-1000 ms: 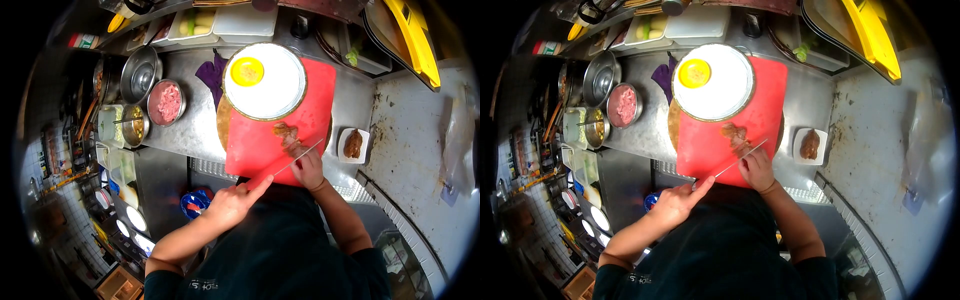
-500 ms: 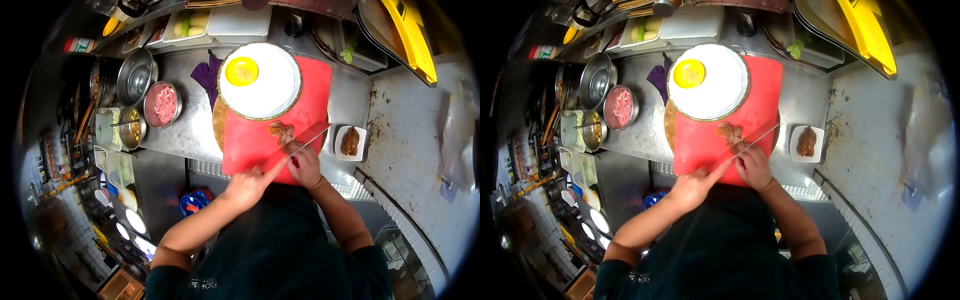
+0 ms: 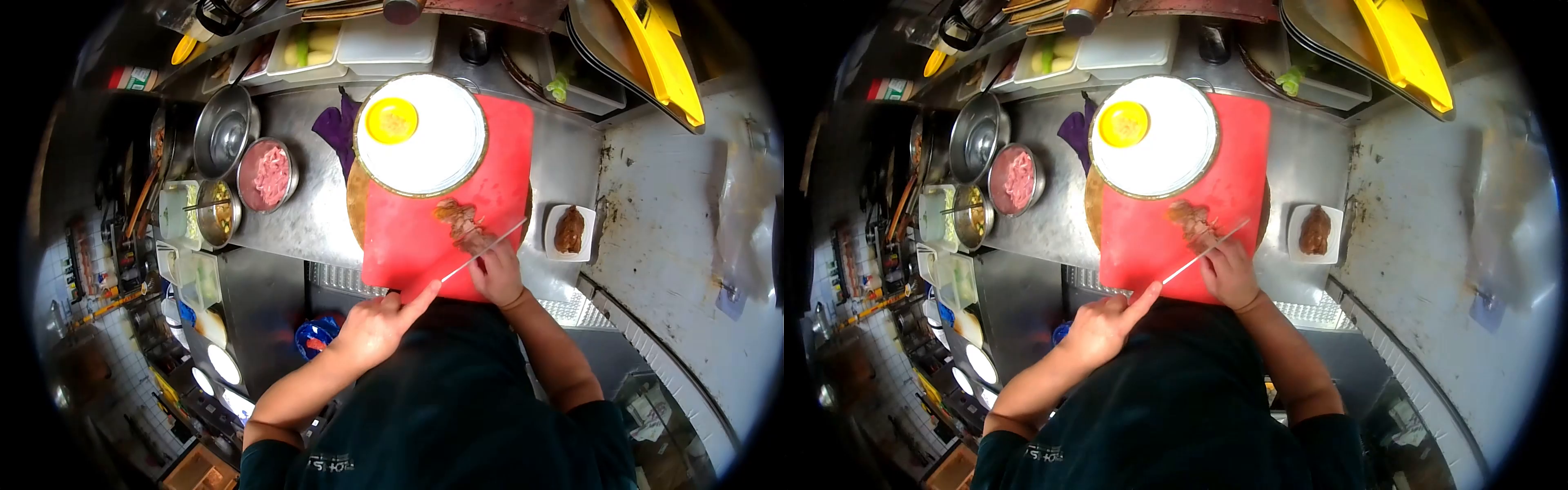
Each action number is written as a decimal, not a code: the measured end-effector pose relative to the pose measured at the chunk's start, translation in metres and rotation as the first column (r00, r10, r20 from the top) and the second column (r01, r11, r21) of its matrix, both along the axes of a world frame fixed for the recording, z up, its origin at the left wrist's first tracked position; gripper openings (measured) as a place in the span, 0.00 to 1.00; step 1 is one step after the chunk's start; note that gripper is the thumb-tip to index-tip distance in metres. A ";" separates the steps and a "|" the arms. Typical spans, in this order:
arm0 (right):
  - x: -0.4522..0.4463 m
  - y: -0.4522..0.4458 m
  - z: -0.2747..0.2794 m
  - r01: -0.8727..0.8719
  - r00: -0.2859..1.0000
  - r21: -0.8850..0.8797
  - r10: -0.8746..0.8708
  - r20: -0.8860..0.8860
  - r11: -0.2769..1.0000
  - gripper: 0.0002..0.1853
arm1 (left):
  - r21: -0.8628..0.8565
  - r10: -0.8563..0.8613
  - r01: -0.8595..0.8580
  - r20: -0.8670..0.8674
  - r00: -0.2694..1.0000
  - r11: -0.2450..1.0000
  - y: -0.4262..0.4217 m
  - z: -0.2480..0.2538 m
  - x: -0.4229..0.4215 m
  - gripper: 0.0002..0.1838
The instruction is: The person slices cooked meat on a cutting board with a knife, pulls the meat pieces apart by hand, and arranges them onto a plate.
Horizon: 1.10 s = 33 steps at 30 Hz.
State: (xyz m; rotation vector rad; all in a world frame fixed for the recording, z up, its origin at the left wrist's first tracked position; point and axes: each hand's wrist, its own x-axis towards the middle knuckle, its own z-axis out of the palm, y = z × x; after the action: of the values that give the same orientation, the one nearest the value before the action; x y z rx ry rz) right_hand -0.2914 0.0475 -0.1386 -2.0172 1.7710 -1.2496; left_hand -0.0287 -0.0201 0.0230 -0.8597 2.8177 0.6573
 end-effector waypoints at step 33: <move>-0.036 -0.075 0.044 -0.096 0.993 0.689 0.017 0.120 0.718 0.13 | -0.051 0.368 -0.400 -0.301 0.880 0.915 0.030 -0.016 0.044 0.42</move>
State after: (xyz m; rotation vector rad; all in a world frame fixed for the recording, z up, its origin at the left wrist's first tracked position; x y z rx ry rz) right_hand -0.3271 -0.0273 -0.0946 -1.5066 1.7432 -0.5072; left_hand 0.0148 0.0095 0.0068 -1.4872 2.9810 0.7283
